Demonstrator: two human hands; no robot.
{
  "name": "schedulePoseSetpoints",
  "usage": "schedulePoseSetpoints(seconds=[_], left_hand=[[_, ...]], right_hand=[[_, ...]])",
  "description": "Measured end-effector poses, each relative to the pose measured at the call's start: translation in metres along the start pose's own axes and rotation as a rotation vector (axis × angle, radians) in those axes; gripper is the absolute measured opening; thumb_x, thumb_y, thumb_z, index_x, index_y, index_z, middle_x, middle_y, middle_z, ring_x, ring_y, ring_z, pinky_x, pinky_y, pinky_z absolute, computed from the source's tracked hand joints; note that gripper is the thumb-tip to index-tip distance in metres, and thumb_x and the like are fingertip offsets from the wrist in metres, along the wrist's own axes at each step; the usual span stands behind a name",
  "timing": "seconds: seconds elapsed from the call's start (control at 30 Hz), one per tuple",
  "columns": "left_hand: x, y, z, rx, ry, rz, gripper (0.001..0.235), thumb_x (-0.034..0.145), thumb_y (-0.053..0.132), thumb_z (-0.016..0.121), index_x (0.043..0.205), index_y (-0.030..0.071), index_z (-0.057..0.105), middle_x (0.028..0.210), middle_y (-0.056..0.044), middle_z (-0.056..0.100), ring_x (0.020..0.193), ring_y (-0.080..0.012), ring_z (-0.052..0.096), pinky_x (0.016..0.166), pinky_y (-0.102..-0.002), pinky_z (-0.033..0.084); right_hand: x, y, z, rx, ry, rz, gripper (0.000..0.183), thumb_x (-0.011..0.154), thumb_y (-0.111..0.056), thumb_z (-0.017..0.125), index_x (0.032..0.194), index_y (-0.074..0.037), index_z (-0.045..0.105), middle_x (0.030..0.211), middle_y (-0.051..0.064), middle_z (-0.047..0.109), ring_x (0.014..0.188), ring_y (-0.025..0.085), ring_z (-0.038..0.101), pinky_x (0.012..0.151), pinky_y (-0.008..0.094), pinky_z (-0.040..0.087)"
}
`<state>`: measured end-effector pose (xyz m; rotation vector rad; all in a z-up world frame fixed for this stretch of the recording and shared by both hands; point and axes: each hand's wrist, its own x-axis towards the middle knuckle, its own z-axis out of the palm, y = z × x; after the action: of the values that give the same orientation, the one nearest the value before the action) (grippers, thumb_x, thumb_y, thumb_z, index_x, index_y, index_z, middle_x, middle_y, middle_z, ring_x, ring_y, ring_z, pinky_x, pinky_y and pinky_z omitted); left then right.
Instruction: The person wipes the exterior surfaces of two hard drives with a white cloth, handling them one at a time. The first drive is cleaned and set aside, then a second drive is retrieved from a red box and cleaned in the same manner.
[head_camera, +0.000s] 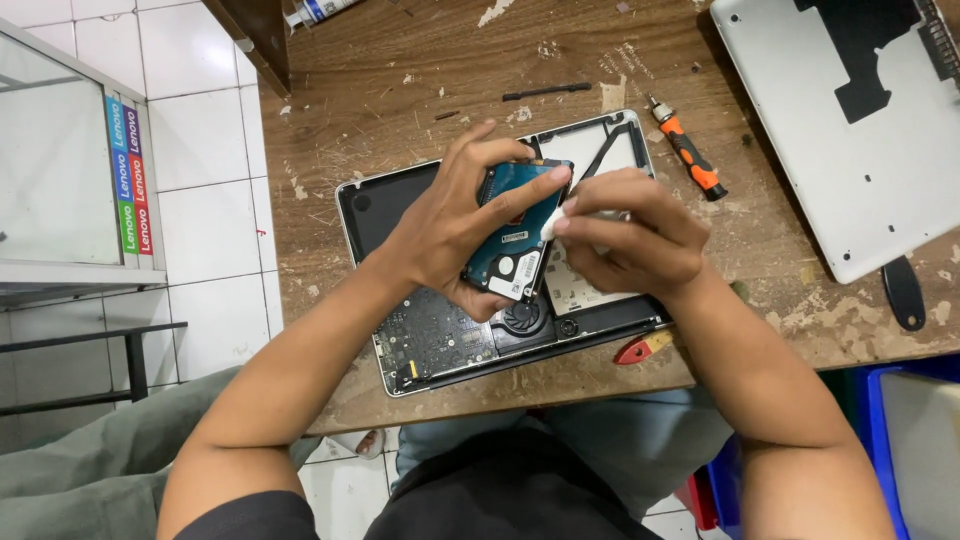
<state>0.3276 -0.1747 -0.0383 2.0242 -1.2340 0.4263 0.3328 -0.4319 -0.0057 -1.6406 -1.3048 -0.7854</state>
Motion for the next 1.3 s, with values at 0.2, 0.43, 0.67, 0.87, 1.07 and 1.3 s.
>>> schedulePoseSetpoints(seconds=[0.2,0.43,0.67,0.87,1.07,1.3], left_hand=[[0.003,0.004,-0.001,-0.039,0.016,0.015,0.106,0.100,0.089,0.022,0.172,0.013,0.033,0.147,-0.025,0.049,0.147,-0.0375,0.054,0.133,-0.081,0.037],[0.003,0.006,-0.002,-0.026,0.023,0.031,0.113,0.096,0.092,0.017,0.170,0.009,0.035,0.146,-0.026,0.049,0.145,-0.0387,0.056,0.131,-0.081,0.039],[0.003,0.006,-0.003,-0.026,0.040,0.042,0.114,0.095,0.092,0.015,0.168,0.008,0.038,0.146,-0.025,0.049,0.144,-0.0388,0.056,0.130,-0.081,0.040],[0.005,0.007,-0.005,-0.008,0.036,0.049,0.114,0.096,0.091,0.015,0.167,0.007,0.041,0.144,-0.026,0.051,0.142,-0.0384,0.058,0.129,-0.080,0.041],[0.004,0.007,-0.004,-0.001,0.027,0.049,0.110,0.097,0.090,0.016,0.168,0.009,0.039,0.145,-0.025,0.051,0.143,-0.0378,0.058,0.129,-0.081,0.040],[0.005,0.008,-0.003,-0.042,0.046,0.047,0.113,0.095,0.091,0.013,0.167,0.008,0.041,0.144,-0.025,0.051,0.141,-0.0383,0.058,0.129,-0.080,0.040]], right_hand=[[-0.003,0.007,-0.004,-0.096,0.089,0.049,0.007,0.107,0.004,0.070,0.113,0.002,0.072,0.111,0.023,0.064,0.085,0.035,0.074,0.078,0.045,0.064],[-0.003,0.012,-0.004,-0.163,0.191,0.063,0.018,0.096,0.017,0.062,0.104,0.001,0.063,0.104,0.025,0.068,0.085,0.034,0.068,0.068,0.044,0.055],[-0.002,0.007,-0.002,-0.136,0.119,0.058,0.007,0.106,0.006,0.065,0.112,0.004,0.066,0.102,0.026,0.068,0.078,0.035,0.068,0.070,0.045,0.057],[-0.001,0.006,-0.004,-0.105,0.099,0.068,0.005,0.105,0.006,0.069,0.109,0.005,0.071,0.104,0.023,0.066,0.080,0.033,0.071,0.072,0.042,0.059],[0.005,0.004,-0.005,-0.083,0.070,0.072,0.007,0.105,0.007,0.069,0.111,0.003,0.067,0.101,0.025,0.069,0.081,0.033,0.070,0.073,0.043,0.058],[0.003,0.010,-0.010,-0.217,0.136,0.109,0.008,0.101,0.011,0.067,0.106,0.004,0.065,0.095,0.023,0.065,0.079,0.033,0.059,0.067,0.044,0.049]])
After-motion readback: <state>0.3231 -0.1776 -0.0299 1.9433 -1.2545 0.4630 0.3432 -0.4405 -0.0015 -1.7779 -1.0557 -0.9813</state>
